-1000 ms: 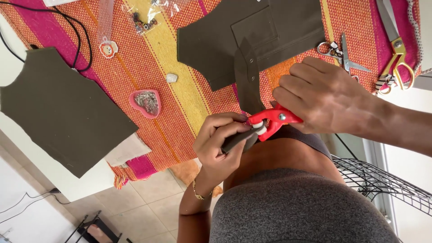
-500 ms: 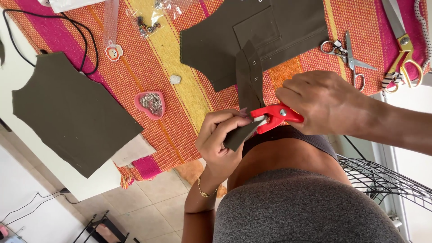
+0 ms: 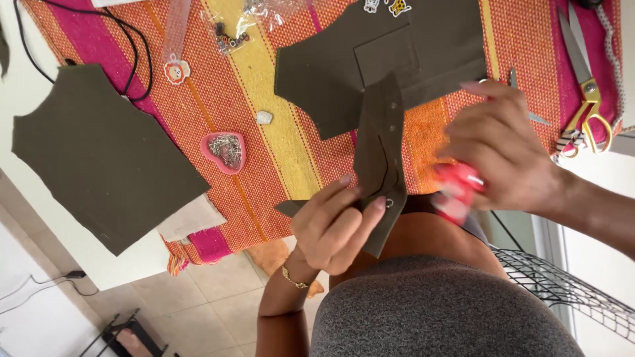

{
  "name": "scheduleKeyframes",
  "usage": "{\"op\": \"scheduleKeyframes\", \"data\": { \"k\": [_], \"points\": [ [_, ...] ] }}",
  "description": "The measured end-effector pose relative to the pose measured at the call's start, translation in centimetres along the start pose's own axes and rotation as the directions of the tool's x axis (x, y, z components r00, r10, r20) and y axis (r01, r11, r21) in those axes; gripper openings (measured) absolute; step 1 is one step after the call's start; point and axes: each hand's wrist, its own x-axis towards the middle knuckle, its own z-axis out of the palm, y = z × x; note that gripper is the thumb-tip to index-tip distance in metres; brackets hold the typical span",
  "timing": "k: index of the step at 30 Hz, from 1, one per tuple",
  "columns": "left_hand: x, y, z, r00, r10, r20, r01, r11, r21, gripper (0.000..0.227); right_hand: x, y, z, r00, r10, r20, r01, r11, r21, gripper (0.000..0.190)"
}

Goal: Attaching metal snap fasteners to olive green fabric pieces using a hand-held snap press tool.

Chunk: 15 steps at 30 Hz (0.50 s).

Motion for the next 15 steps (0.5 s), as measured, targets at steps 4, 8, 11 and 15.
{"op": "scheduleKeyframes", "data": {
  "k": [4, 8, 11, 15],
  "points": [
    [1.2, -0.2, 0.0, 0.989, 0.116, -0.094, -0.110, 0.992, 0.067, 0.014, -2.5, -0.9, 1.3, 0.950, -0.138, -0.281, 0.132, 0.990, -0.041, 0.030],
    [1.9, -0.3, -0.1, 0.993, 0.118, -0.009, -0.117, 0.992, 0.054, 0.005, -0.9, -2.2, 1.7, 0.939, -0.195, -0.283, 0.175, 0.980, -0.096, 0.016],
    [2.4, -0.1, -0.5, 0.996, 0.078, 0.048, -0.079, 0.996, 0.031, 0.004, 1.9, -2.7, 0.6, 0.939, -0.217, -0.266, 0.228, 0.974, 0.011, 0.003],
    [3.9, 0.1, -1.7, 0.981, -0.011, 0.195, 0.020, 0.999, -0.044, 0.014, 3.1, -3.2, 0.2, 0.967, -0.135, -0.214, 0.161, 0.981, 0.111, 0.039]
  ]
}}
